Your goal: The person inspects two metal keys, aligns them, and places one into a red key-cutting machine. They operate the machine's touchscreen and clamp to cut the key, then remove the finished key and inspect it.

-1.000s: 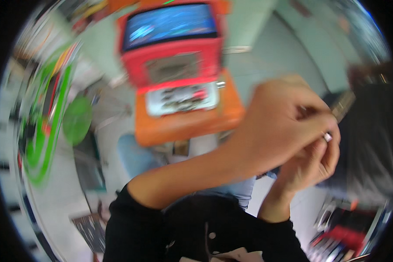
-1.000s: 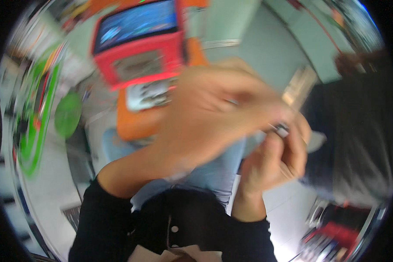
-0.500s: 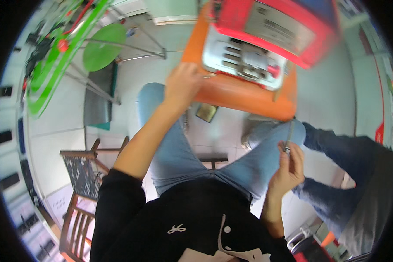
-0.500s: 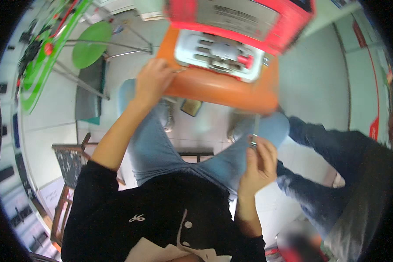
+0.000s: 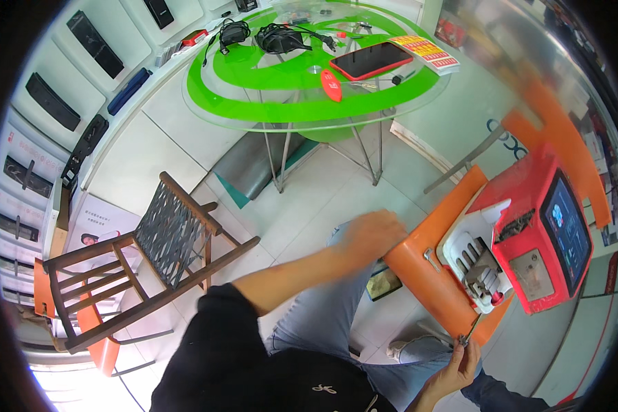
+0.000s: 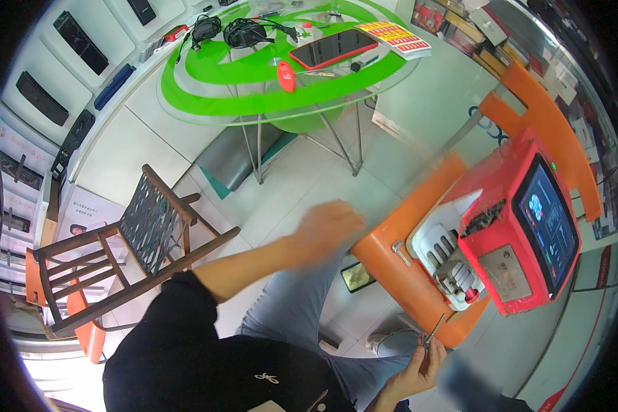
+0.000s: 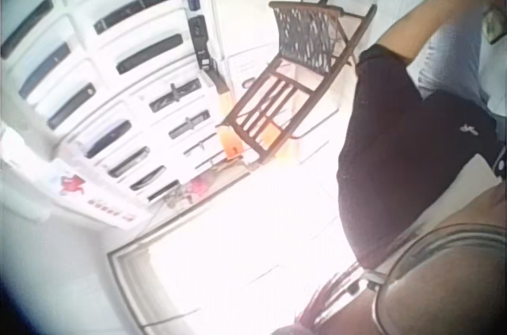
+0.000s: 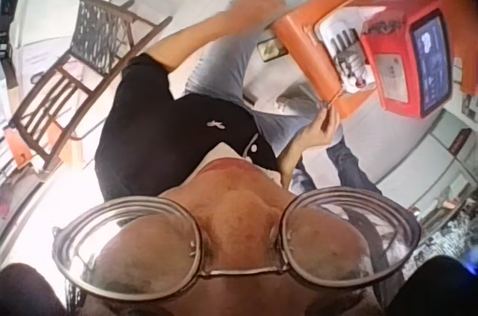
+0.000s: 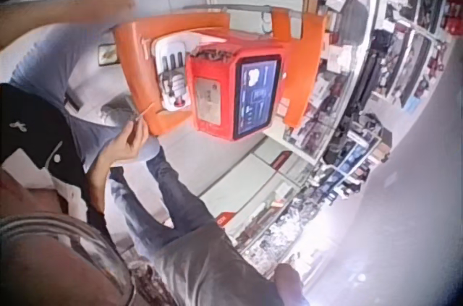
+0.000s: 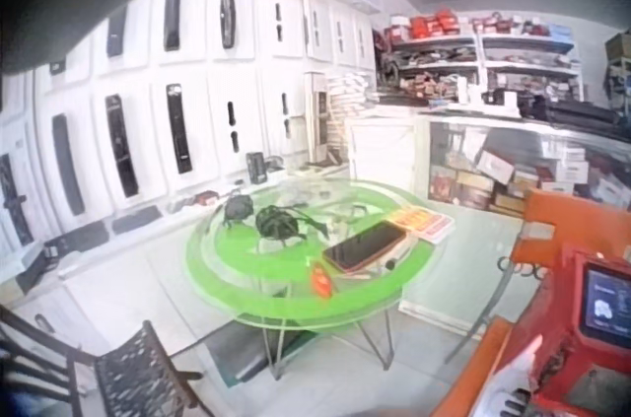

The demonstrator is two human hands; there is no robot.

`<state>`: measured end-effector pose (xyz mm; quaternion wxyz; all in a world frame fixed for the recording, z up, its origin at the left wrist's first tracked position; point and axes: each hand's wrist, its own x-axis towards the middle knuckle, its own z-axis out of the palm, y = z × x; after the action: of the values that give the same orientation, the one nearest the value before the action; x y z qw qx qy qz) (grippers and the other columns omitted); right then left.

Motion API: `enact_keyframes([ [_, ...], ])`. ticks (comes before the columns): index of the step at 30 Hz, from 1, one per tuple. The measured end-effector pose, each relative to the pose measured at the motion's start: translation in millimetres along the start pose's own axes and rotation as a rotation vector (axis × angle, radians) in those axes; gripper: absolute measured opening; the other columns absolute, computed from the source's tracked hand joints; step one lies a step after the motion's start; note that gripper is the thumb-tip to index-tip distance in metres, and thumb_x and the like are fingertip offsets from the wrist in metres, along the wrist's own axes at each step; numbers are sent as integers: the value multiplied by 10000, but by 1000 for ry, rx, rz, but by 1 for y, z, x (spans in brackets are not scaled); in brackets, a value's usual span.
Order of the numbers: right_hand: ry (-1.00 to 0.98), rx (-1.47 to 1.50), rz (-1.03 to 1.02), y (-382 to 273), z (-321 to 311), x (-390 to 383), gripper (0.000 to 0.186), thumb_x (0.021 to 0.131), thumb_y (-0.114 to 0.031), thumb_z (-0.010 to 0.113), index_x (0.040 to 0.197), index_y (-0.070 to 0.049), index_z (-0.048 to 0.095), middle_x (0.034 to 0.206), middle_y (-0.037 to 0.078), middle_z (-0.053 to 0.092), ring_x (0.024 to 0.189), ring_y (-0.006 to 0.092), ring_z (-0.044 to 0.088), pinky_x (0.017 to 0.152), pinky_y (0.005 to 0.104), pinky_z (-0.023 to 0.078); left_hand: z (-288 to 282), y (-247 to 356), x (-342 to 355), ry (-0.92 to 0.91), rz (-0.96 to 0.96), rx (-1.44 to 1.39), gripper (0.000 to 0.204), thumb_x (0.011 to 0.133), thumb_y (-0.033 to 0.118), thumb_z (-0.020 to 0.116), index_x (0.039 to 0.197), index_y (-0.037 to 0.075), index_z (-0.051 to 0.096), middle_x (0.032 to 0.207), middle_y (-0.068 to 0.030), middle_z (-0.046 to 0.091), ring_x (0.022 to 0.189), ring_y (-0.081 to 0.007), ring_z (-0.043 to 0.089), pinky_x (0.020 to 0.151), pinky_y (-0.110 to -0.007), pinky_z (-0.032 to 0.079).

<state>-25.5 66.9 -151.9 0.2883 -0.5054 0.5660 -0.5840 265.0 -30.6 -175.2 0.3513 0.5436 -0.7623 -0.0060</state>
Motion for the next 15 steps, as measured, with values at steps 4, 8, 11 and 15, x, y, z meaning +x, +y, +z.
enact_keyframes([
  [4,-58,-2,43,-20,26,7,222,828,53,531,1044,85,573,1080,133,519,971,207,556,871,343,485,-101,-51,50,286,-15,391,221,684,69,585,891,113,649,841,-57,530,799,-240,520,634,-340,463],
  [8,-122,-25,37,-32,45,12,229,798,63,555,1025,67,587,1071,126,512,978,202,549,861,333,473,-147,-103,128,205,86,604,117,661,65,593,736,102,675,836,-57,553,852,-227,513,763,-356,422],
  [11,-95,-5,-9,-35,50,10,226,789,57,572,1014,58,592,1064,130,513,955,209,558,842,319,472,-142,-118,151,139,199,660,99,646,55,609,692,114,675,813,-43,565,867,-225,514,823,-390,361],
  [15,-94,20,-2,-36,47,6,227,787,52,573,1014,56,592,1059,135,513,946,225,564,847,323,473,-136,-124,154,54,116,605,61,663,75,625,683,116,665,807,-43,568,876,-228,517,804,-384,362],
])
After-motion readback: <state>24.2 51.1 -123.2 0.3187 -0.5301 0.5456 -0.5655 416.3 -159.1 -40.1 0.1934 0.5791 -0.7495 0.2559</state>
